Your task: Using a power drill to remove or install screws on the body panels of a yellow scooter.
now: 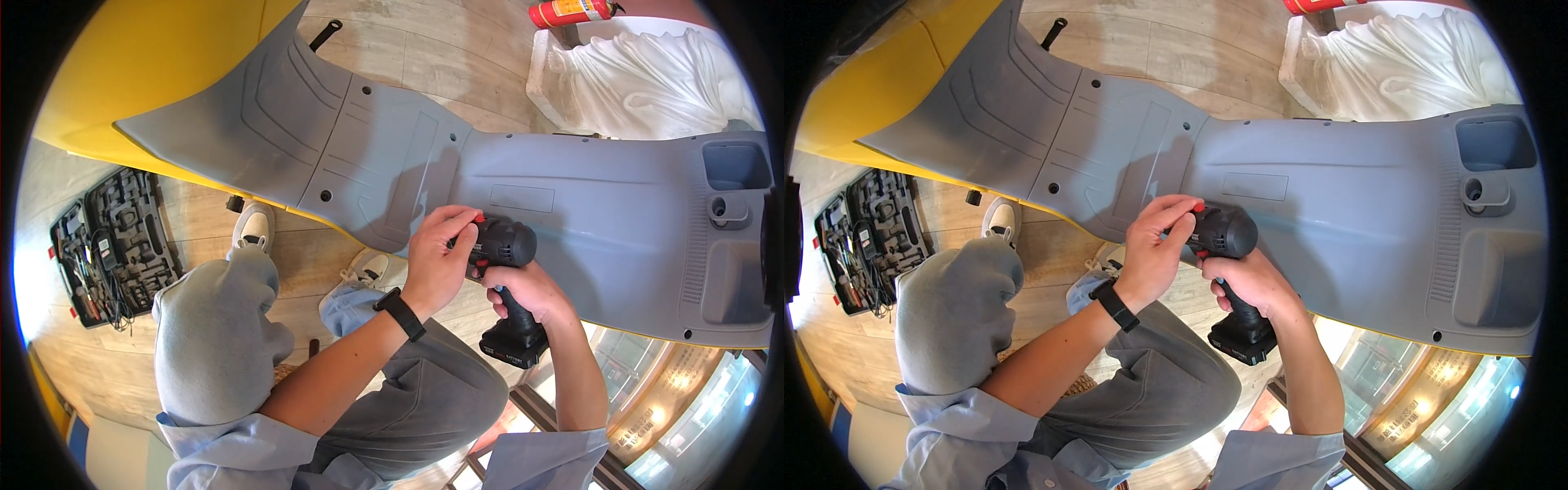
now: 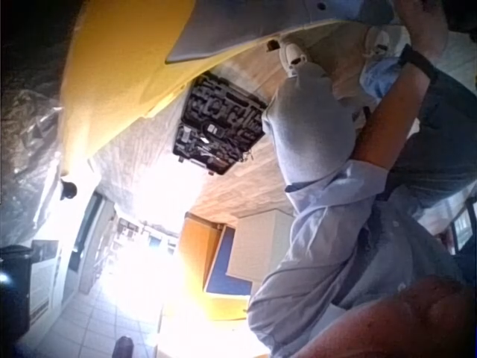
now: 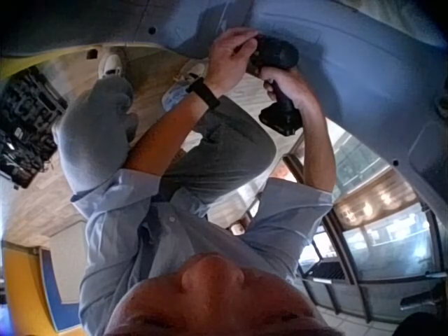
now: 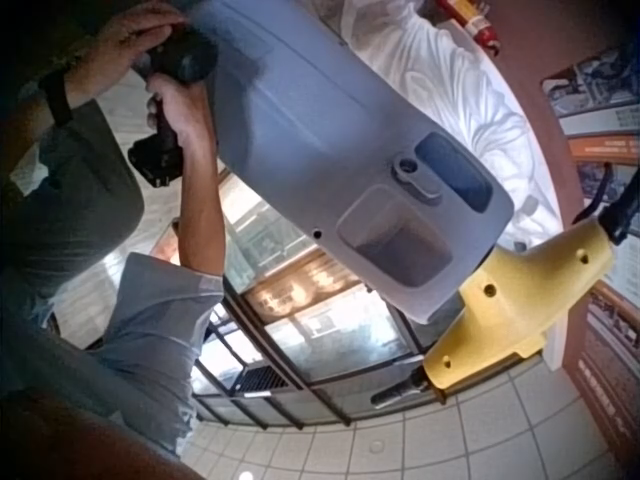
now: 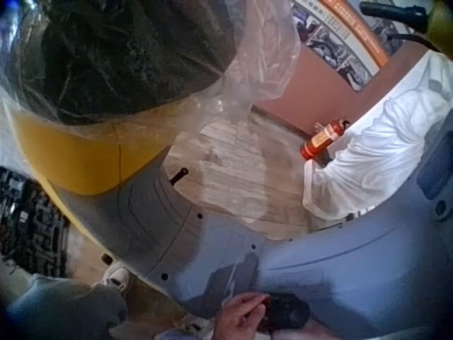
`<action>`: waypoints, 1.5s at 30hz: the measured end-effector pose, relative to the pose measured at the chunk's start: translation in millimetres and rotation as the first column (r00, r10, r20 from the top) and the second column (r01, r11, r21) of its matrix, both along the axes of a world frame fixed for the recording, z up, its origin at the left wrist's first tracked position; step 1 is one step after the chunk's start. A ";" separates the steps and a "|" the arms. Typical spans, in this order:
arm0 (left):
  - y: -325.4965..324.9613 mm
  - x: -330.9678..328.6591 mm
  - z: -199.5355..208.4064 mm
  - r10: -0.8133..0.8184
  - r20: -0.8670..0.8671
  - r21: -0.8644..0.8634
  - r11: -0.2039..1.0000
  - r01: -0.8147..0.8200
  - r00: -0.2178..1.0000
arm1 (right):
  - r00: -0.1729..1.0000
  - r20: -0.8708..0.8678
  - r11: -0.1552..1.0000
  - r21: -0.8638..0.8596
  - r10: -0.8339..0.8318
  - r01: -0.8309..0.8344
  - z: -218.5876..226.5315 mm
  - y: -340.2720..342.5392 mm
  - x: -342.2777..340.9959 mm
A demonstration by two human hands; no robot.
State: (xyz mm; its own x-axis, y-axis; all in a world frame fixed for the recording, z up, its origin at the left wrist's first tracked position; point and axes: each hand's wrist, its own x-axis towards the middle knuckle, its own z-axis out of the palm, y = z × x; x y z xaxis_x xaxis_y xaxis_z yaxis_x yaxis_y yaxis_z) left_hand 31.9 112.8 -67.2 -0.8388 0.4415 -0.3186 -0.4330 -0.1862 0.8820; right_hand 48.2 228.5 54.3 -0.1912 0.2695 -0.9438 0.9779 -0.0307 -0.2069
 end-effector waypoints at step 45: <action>3.1 39.2 29.5 0.077 -0.140 -0.226 0.968 -0.108 0.987 | 1.000 0.006 1.000 0.028 -0.012 0.012 -2.8 -2.1 -2.3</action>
